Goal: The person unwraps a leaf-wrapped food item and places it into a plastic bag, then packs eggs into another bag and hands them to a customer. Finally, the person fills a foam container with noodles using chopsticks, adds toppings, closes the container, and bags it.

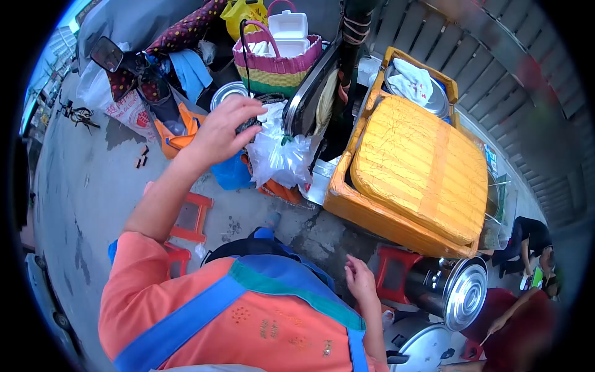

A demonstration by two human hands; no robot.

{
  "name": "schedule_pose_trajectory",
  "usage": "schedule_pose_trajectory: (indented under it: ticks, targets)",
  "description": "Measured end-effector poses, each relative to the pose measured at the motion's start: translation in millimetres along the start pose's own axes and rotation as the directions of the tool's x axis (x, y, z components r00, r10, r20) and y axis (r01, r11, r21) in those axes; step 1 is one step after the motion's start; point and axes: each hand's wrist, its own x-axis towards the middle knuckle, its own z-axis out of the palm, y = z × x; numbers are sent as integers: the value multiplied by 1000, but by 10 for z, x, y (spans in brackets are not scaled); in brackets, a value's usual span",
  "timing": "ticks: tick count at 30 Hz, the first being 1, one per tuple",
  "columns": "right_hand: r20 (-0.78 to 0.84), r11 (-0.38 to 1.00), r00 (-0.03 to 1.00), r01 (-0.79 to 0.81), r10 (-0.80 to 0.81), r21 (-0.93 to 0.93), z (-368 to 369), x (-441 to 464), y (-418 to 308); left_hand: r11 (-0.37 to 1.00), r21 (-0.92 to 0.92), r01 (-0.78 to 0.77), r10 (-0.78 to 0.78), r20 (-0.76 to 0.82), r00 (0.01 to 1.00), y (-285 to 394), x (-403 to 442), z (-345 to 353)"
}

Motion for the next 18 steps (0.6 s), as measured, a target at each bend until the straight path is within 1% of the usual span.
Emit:
schedule_pose_trajectory:
  ticks: [1, 2, 4, 5, 6, 7, 8, 9, 10, 11, 12, 13, 14, 15, 16, 17, 18]
  targets:
    - [39, 998, 997, 63, -64, 15, 118, 270, -176, 993, 52, -106, 110, -63, 992, -274, 372, -26]
    - [63, 996, 995, 84, -84, 2, 226, 523, -328, 978, 109, -178, 188, -82, 979, -549, 735, -3]
    - [32, 998, 997, 62, -63, 27, 466, 939, -524, 963, 165, -215, 218, -5, 976, -1221, 1457, 164]
    - [31, 998, 998, 47, -49, 49, 579, 1132, -609, 965, 210, -155, 152, 34, 988, -1582, 1806, 298]
    - [-5, 999, 1000, 26, -26, 27, 701, 1315, -667, 964, 256, -71, 45, 103, 994, -1989, 2170, 432]
    - [-6, 999, 999, -45, 45, -7, 776, 1385, -814, 954, 299, 29, -84, 174, 981, -2309, 2469, 578]
    - [-39, 995, 995, -93, 94, 25, 856, 1430, -909, 937, 323, 129, -208, 222, 953, -2676, 2761, 802]
    - [-72, 989, 987, -138, 142, 58, 910, 1495, -982, 909, 377, 177, -274, 223, 935, -3112, 3023, 1062]
    - [-111, 977, 972, -197, 205, 81, 957, 1480, -1104, 872, 446, 202, -331, 231, 915, -3288, 3179, 1249]
    - [-124, 951, 948, -278, 295, 135, 972, 1442, -1193, 859, 475, 192, -321, 207, 924, -3553, 3276, 1489]
    - [-132, 915, 915, -353, 381, 193, 975, 1376, -1242, 824, 528, 206, -425, 335, 841, -3710, 3407, 1611]
    - [-176, 902, 888, -398, 424, 167, 994, 1294, -1191, 819, 543, 185, -432, 373, 821, -3697, 3478, 1695]
    - [-211, 867, 843, -464, 495, 182, 998, 1201, -1191, 817, 561, 134, -414, 409, 813, -3722, 3551, 1785]
    - [-242, 826, 790, -527, 563, 200, 1001, 1106, -1212, 837, 532, 127, -393, 424, 816, -3724, 3635, 1870]
    - [-272, 808, 761, -550, 589, 210, 969, 1066, -1184, 866, 498, -39, -245, 490, 836, -3973, 3697, 1974]
    - [-310, 794, 731, -568, 608, 218, 989, 1020, -1145, 865, 487, -120, -166, 503, 848, -3900, 3686, 1976]
    - [-319, 775, 706, -589, 632, 230, 1020, 988, -1173, 878, 462, -124, -146, 505, 851, -3716, 3674, 1995]
